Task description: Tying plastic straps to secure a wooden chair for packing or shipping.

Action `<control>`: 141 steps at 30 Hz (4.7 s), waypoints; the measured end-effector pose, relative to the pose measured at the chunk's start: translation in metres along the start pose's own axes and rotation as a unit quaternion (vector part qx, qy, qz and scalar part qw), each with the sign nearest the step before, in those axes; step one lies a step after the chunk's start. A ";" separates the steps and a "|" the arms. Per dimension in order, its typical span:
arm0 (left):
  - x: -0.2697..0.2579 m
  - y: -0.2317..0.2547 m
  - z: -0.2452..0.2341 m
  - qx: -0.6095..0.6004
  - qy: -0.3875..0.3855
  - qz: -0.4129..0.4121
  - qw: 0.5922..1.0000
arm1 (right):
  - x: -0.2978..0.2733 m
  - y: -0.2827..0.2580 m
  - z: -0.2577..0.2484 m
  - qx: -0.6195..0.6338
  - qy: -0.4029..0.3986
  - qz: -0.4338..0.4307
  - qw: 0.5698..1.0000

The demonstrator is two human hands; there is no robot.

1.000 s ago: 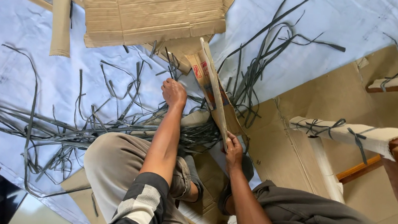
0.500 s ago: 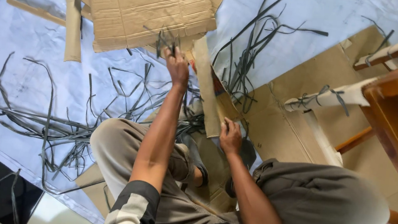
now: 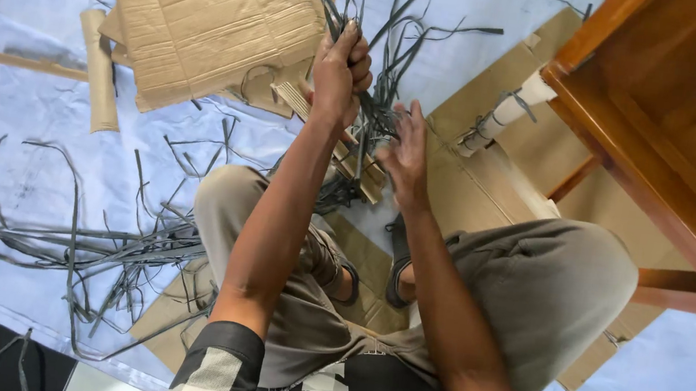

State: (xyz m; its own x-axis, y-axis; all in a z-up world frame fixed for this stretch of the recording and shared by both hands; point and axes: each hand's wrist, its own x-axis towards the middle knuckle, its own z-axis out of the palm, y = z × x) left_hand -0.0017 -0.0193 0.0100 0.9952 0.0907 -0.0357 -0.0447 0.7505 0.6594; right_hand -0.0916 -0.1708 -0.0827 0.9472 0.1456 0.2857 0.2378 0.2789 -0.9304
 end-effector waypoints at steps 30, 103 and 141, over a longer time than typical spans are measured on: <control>0.082 0.092 -0.082 -0.038 0.148 0.371 0.916 | -0.097 0.143 -0.144 -0.360 0.280 0.312 0.833; 0.033 0.041 -0.023 0.026 0.034 0.152 0.987 | 0.022 0.050 -0.055 -0.155 -0.180 0.279 0.930; 0.044 0.037 -0.040 0.143 0.074 0.170 0.972 | -0.014 0.019 0.012 -0.505 -0.289 0.169 0.796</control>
State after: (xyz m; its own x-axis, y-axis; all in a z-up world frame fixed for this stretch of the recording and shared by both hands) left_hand 0.0368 0.0389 0.0028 0.9028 0.4106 0.1277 -0.3224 0.4498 0.8329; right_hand -0.1032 -0.1562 -0.1022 0.8063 0.5438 -0.2326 0.3189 -0.7310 -0.6033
